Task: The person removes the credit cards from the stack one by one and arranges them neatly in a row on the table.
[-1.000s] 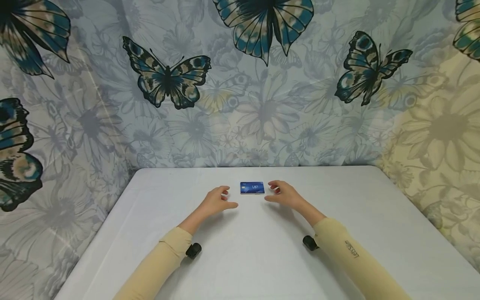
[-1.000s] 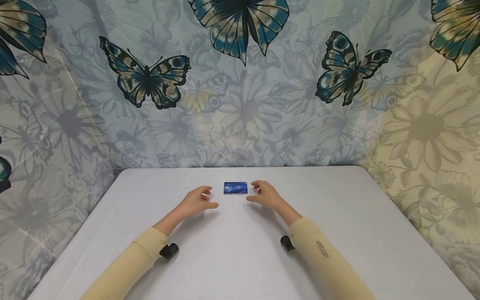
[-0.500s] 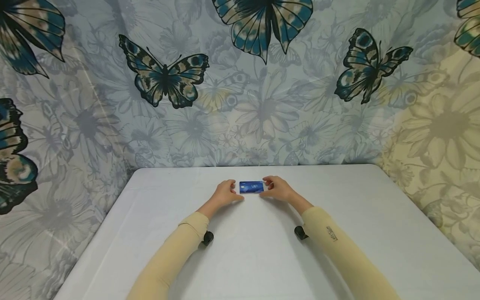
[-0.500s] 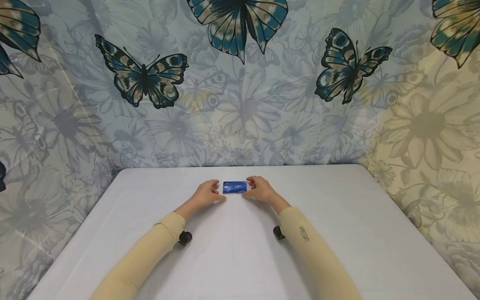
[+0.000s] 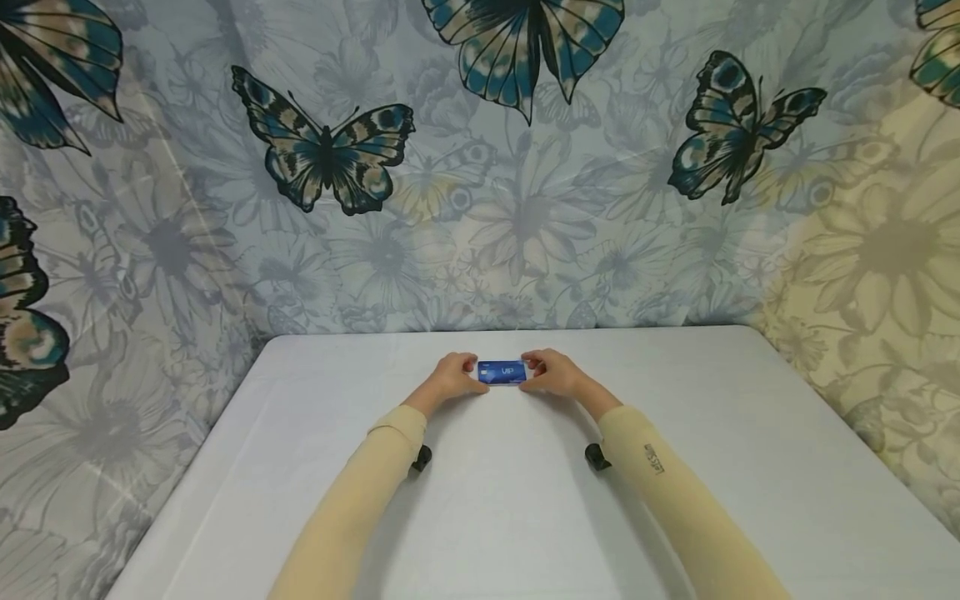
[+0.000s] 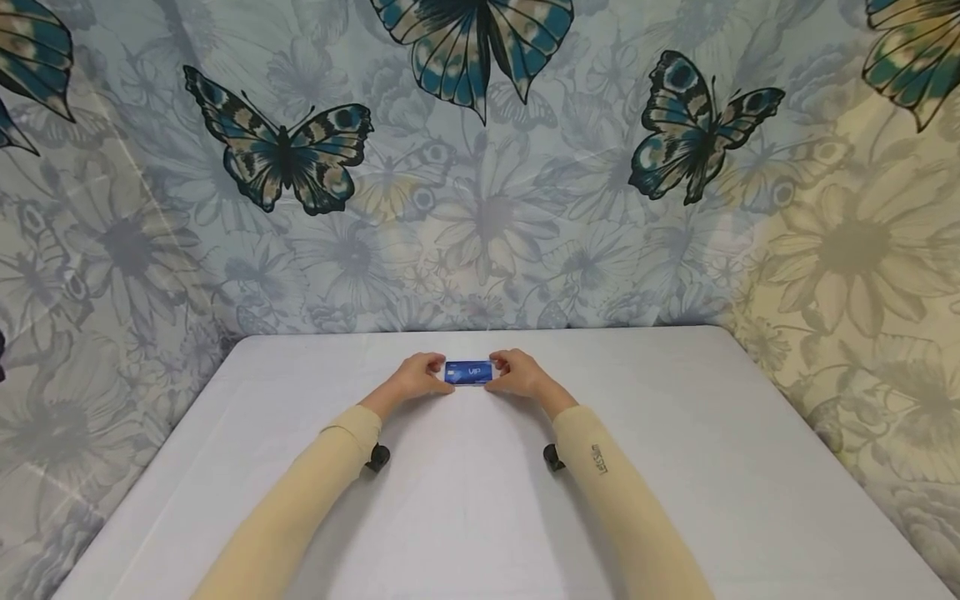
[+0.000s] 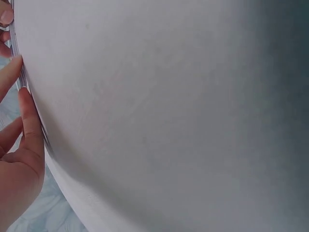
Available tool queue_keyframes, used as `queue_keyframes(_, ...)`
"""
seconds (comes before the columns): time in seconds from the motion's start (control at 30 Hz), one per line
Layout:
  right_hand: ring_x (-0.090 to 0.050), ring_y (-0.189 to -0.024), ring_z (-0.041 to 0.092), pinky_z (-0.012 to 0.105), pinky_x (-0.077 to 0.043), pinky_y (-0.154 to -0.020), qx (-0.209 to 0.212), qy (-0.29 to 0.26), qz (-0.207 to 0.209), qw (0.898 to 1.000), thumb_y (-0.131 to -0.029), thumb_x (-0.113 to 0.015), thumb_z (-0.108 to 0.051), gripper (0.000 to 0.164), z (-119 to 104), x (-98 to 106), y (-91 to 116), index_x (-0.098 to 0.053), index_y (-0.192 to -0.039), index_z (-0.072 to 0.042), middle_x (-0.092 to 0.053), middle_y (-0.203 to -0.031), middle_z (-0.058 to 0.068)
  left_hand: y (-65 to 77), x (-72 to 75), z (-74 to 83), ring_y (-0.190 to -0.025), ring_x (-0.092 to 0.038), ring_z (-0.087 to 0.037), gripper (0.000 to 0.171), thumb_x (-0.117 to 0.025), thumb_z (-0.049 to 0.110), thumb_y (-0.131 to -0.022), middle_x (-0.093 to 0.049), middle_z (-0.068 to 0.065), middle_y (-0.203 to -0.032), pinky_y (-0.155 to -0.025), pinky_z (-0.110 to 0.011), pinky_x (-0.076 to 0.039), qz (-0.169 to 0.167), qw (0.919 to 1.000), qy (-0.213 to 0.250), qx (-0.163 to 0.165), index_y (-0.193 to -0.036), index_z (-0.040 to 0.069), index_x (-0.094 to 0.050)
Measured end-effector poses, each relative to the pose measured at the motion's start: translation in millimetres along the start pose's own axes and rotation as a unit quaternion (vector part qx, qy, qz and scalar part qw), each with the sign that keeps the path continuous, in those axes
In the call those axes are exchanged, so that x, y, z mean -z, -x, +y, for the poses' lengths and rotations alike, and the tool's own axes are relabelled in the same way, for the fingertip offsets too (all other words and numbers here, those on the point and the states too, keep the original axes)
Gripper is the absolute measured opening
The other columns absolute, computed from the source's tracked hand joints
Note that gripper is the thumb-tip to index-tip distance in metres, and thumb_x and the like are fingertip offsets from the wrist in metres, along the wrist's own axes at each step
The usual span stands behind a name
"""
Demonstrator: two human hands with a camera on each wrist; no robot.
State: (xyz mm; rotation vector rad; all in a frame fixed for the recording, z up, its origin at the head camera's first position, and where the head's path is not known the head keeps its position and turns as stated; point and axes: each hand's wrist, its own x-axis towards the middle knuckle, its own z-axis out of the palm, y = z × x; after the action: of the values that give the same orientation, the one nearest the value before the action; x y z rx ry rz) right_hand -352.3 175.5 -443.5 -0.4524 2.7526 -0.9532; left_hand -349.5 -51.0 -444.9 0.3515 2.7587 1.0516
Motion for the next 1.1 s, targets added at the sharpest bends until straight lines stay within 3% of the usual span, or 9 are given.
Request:
queue_keyframes(0.37,-0.049,-0.083,0.019,0.034,-0.041,-0.075,0.021,0.0,-0.003,1.0,-0.081,-0.071,-0.022,0.052,1.3,3.2,-0.5,-0.053,-0.126,-0.004,-0.053,-0.102,0.008,-2.7,0.8,0.1,-0.088,-0.047,-0.018,0.059,-0.078,0.024,-0.073,-0.056,-0.008,-0.098,-0.081,-0.032,-0.04,0.011,0.9997,0.007,-0.022,-0.124,0.005,-0.056)
queue_keyframes(0.97,-0.053,-0.081,0.017,0.032,-0.043,-0.073,0.065,0.0,0.024,0.998,-0.08,-0.073,-0.021,0.055,2.2,-1.8,0.8,-0.052,-0.128,-0.003,-0.056,-0.098,0.008,1.4,0.4,-2.5,-0.089,-0.05,-0.018,0.06,-0.078,0.025,-0.074,-0.056,-0.008,-0.1,-0.083,-0.032,-0.042,0.026,0.9986,-0.02,-0.04,-0.125,0.003,-0.055)
queue_keyframes(1.1,-0.055,-0.08,0.017,0.031,-0.044,-0.071,0.078,-0.014,0.034,0.996,-0.079,-0.073,-0.018,0.054,1.8,-1.3,1.2,-0.052,-0.126,-0.002,-0.057,-0.097,0.01,0.8,1.1,-2.8,-0.086,-0.052,-0.016,0.062,-0.078,0.023,-0.074,-0.055,-0.005,-0.098,-0.078,-0.031,-0.044,0.029,0.9987,0.0,-0.042,-0.126,0.003,-0.053)
